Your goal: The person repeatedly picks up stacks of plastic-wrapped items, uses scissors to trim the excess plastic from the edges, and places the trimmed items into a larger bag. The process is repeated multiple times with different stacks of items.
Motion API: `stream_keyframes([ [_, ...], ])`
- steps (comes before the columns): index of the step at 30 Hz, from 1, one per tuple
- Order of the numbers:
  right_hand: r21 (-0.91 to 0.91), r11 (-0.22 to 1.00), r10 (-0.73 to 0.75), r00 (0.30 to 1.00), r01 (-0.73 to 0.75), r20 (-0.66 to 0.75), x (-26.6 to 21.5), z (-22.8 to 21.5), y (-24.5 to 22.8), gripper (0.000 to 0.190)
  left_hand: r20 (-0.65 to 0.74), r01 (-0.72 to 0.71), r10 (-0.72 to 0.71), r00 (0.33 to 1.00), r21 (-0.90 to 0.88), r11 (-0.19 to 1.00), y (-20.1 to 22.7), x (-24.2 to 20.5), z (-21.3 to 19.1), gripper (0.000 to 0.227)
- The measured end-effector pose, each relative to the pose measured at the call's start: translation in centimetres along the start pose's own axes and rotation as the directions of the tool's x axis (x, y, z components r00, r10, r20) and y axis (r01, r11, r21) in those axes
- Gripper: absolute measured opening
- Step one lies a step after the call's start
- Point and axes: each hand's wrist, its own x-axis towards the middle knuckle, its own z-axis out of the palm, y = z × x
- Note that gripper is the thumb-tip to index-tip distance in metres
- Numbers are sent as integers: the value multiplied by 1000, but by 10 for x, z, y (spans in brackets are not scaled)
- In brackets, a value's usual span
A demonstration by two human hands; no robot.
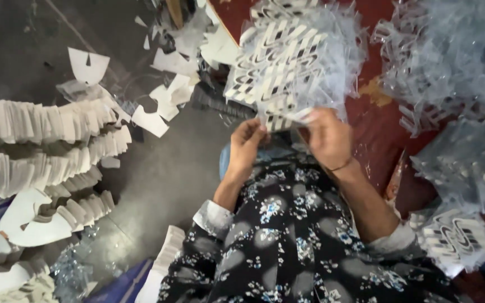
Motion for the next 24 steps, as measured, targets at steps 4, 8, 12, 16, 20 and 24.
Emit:
stream_keyframes([
  [4, -167, 953, -303, 797, 253, -523, 21, -60, -23, 18, -100, 139, -137, 986, 15, 990, 3, -2, 9, 24],
  [8, -88, 813, -552, 714, 576, -431, 1, -42, -55, 13, -74, -67, 73, 995, 75, 995, 31, -28, 17, 52],
  [12, 330, 670, -740, 634, 665, 226, -31, -1, -113, 12, 253, 117, 4, 967, -463, 879, 101, -55, 28, 83],
  [16, 103, 791, -600, 734, 603, 319, -10, 8, -84, 13, 28, 54, -46, 999, -379, 924, 101, -70, -16, 82],
  [20, -394, 647, -662, 737, 653, 134, 24, 0, -90, 35, -164, -51, -36, 986, -495, 868, 86, -78, -51, 71],
  [24, -372, 612, -711, 691, 698, 126, 27, 25, -35, 17, -209, -117, -24, 978, -636, 763, 71, -80, -62, 64],
])
